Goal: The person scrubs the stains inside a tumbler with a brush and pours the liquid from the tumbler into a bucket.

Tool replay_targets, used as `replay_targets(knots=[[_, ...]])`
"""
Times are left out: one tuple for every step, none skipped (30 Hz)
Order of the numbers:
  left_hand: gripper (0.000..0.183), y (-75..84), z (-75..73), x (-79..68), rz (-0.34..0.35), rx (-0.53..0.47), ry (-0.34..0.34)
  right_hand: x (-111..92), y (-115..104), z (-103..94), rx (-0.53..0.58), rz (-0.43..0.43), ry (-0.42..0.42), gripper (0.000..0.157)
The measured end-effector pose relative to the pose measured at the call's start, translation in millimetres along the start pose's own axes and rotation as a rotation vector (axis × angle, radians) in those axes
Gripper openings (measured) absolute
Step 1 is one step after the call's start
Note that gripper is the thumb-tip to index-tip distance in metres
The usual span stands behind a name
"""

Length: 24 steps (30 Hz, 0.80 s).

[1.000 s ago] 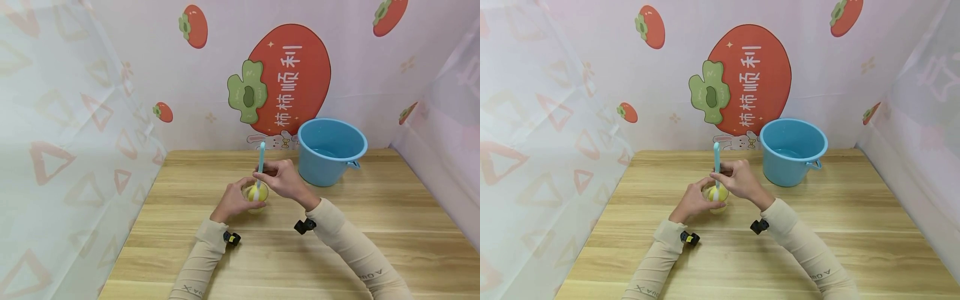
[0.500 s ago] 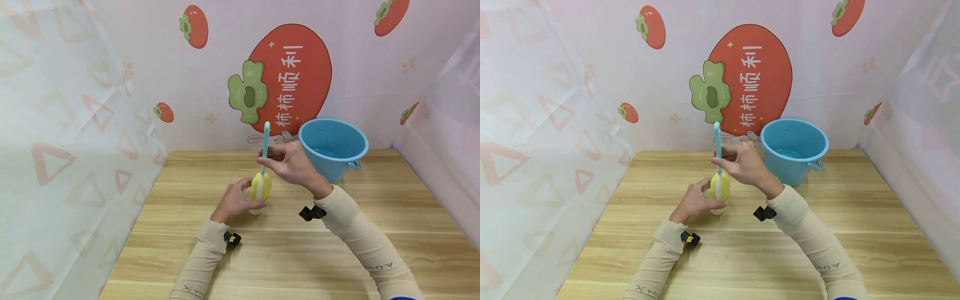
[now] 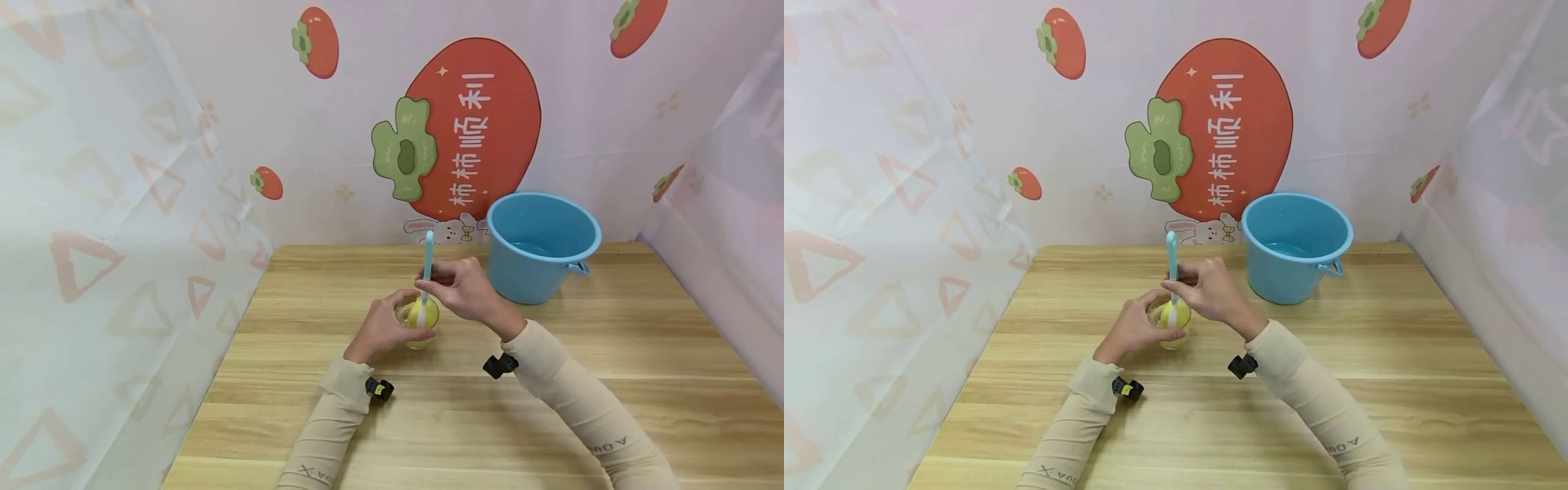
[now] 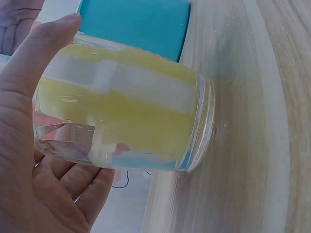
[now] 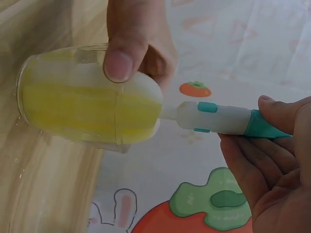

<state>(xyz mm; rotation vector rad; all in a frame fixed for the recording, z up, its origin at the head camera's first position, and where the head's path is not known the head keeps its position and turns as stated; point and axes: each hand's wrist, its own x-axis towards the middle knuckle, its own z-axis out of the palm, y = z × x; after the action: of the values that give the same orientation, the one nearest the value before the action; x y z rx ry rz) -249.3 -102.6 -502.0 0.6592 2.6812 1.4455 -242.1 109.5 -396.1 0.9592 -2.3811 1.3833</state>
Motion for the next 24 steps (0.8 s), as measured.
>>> replay_targets(knots=[[0.087,-0.1,-0.1,0.0,-0.001,0.0,0.002,0,-1,-0.1,-0.001,-0.002,-0.003,0.009],[0.087,-0.2,-0.2,-0.2,-0.004,-0.001,0.004,1,-2,-0.9,-0.006,-0.004,-0.005,0.009],[0.086,-0.1,-0.2,-0.2,-0.005,-0.002,0.003,3,-4,-2.4,-0.009,-0.008,-0.007,0.009],[0.085,-0.2,-0.2,-0.2,-0.005,-0.004,0.002,4,-6,-4.4,-0.014,-0.013,-0.006,0.009],[0.086,-0.2,-0.1,-0.2,-0.008,-0.004,0.001,6,-9,-7.0,-0.021,-0.018,-0.004,0.009],[0.085,-0.1,0.0,0.0,-0.006,-0.008,0.0,9,-12,-10.1,-0.026,-0.024,0.0,0.009],[0.084,-0.2,0.1,0.1,-0.007,-0.01,0.0,11,-16,-13.6,-0.035,-0.031,0.006,0.01],[0.083,-0.5,0.2,0.3,-0.005,-0.011,-0.001,14,-20,-17.1,-0.04,-0.04,0.014,0.01],[0.082,-0.6,0.2,0.5,-0.001,-0.015,-0.002,16,-24,-20.7,-0.045,-0.05,0.024,0.011],[0.081,-0.8,0.1,0.7,0.003,-0.016,-0.001,19,-28,-24.0,-0.05,-0.06,0.034,0.012],[0.08,-1.2,0.0,0.9,0.008,-0.018,0.001,22,-31,-27.2,-0.055,-0.07,0.043,0.013],[0.078,-1.5,-0.2,1.2,0.015,-0.023,0.003,24,-34,-30.0,-0.059,-0.078,0.049,0.014],[0.077,-1.8,-0.5,1.3,0.02,-0.025,0.005,26,-37,-32.2,-0.062,-0.084,0.054,0.014],[0.076,-2.0,-0.7,1.4,0.025,-0.028,0.007,28,-38,-34.0,-0.065,-0.088,0.056,0.015],[0.074,-2.0,-1.0,1.5,0.031,-0.03,0.01,29,-40,-35.2,-0.069,-0.09,0.058,0.015],[0.073,-2.2,-1.1,1.8,0.034,-0.03,0.012,30,-40,-35.6,-0.07,-0.088,0.057,0.015],[0.073,-2.2,-1.1,1.8,0.037,-0.033,0.014,30,-40,-35.4,-0.074,-0.083,0.056,0.016],[0.072,-2.4,-0.9,1.9,0.038,-0.034,0.014,30,-38,-34.5,-0.077,-0.076,0.052,0.017],[0.071,-2.0,-1.0,1.7,0.038,-0.038,0.012,29,-36,-33.1,-0.076,-0.07,0.05,0.017],[0.07,-1.6,-0.8,1.8,0.032,-0.039,0.01,28,-33,-30.8,-0.073,-0.068,0.049,0.016],[0.071,-1.2,-0.5,1.7,0.025,-0.037,0.008,27,-29,-27.9,-0.065,-0.063,0.047,0.016],[0.071,-1.0,-0.2,1.7,0.018,-0.038,0.004,25,-25,-24.6,-0.057,-0.057,0.043,0.015],[0.072,-0.8,0.0,1.5,0.012,-0.037,0.0,23,-20,-20.7,-0.051,-0.053,0.04,0.013],[0.074,-0.6,0.2,1.5,0.006,-0.035,-0.003,21,-16,-16.8,-0.039,-0.046,0.034,0.011]])
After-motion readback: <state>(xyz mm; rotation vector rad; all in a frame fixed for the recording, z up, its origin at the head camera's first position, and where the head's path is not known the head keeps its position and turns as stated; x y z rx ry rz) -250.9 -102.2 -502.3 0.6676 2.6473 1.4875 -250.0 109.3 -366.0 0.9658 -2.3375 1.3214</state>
